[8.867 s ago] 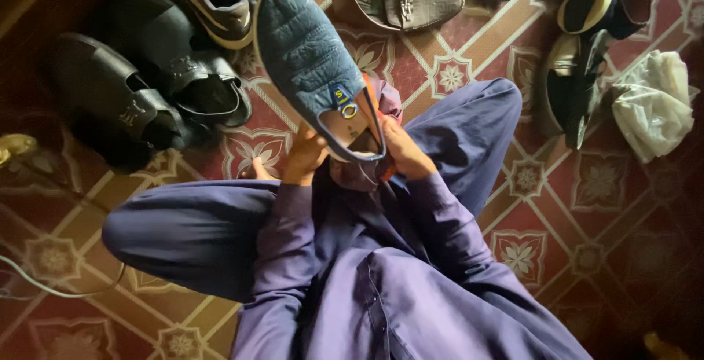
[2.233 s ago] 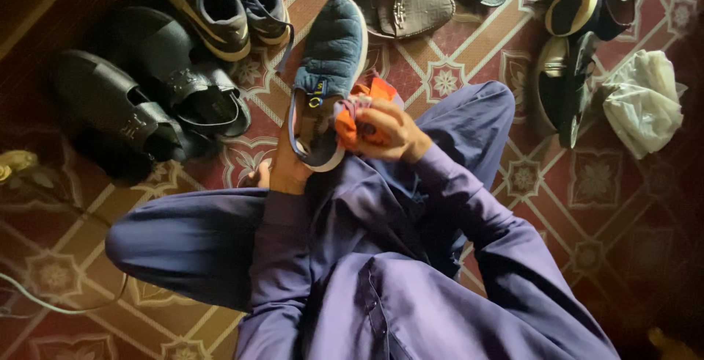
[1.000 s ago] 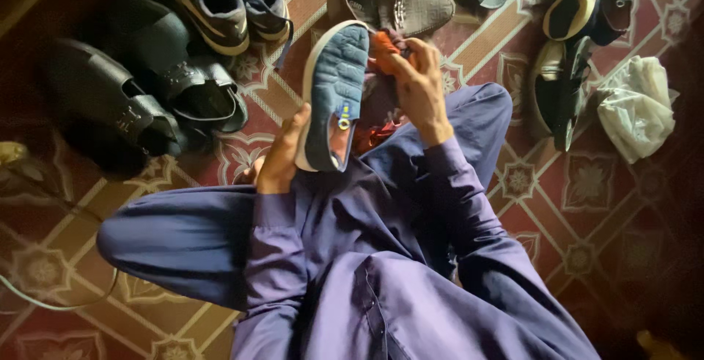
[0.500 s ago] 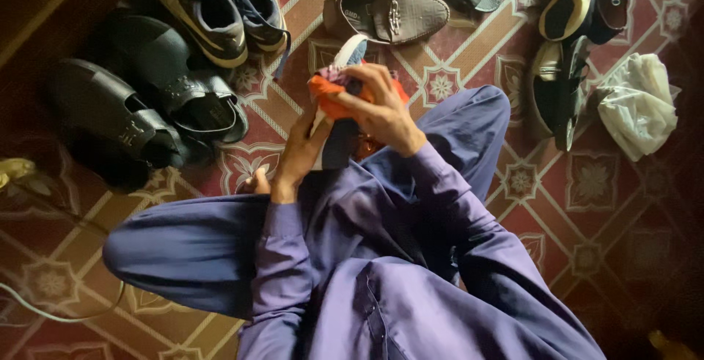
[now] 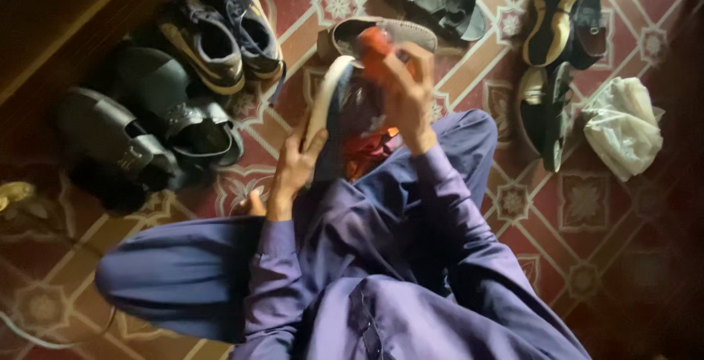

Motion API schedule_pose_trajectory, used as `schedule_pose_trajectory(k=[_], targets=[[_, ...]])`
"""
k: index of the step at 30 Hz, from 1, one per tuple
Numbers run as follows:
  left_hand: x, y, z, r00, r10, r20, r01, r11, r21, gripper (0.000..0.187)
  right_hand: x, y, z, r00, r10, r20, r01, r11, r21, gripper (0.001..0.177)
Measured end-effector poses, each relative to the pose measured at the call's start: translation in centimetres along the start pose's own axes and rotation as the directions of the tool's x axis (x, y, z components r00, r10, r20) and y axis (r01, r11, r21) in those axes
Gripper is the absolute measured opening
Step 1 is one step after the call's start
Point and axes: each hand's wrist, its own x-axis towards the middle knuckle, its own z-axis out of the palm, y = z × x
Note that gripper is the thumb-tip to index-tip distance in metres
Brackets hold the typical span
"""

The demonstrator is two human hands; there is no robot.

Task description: The person sits cross-legged on a patterned floor and wipes several pairs of shoes with a cloth. They handle black sandals and blue slip-on shoes, turning them over to clean the soles and uppers, then place them back among other footwear on the floor.

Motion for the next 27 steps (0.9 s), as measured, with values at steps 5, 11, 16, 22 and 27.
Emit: schedule_pose_trajectory(k=[5,11,16,22,27], targets=[[3.4,0.6,3.1,0.909,0.417,-0.025,-0.376,0.842,0.386,0.072,-1.0,-1.5,0.2,0.901,-0.365,0.233,0.311,0.92,0.239,0.047],[5.2,2.1,3.4,0.995,0.058,0.086,-0.083,0.938,0.338,0.087,-1.2,3.0,0.5,0.998,-0.02,0.064,0.007,0.981,0.194,0.039],[5.2,3.6,4.3,0.967,0.131,0.22,-0.15,0.986,0.072,0.08,-0.9,6.5,1.1,0.942,0.306,-0.137,-0.268,0.933,0.238,0.037],[7.0,1.8,6.0,0.95,0.07,0.303,0.06,0.914,-0.401,0.073,-1.0,9.1,0.6,0.837,0.527,-0.148,-0.341,0.714,0.611,0.03],[8.6,-1.1,9.0,0.962,-0.212,0.175,0.275,0.714,-0.644,0.063,-2.2,9.9,1.5,0.725,0.685,0.073,-0.356,0.281,0.891,0.034]])
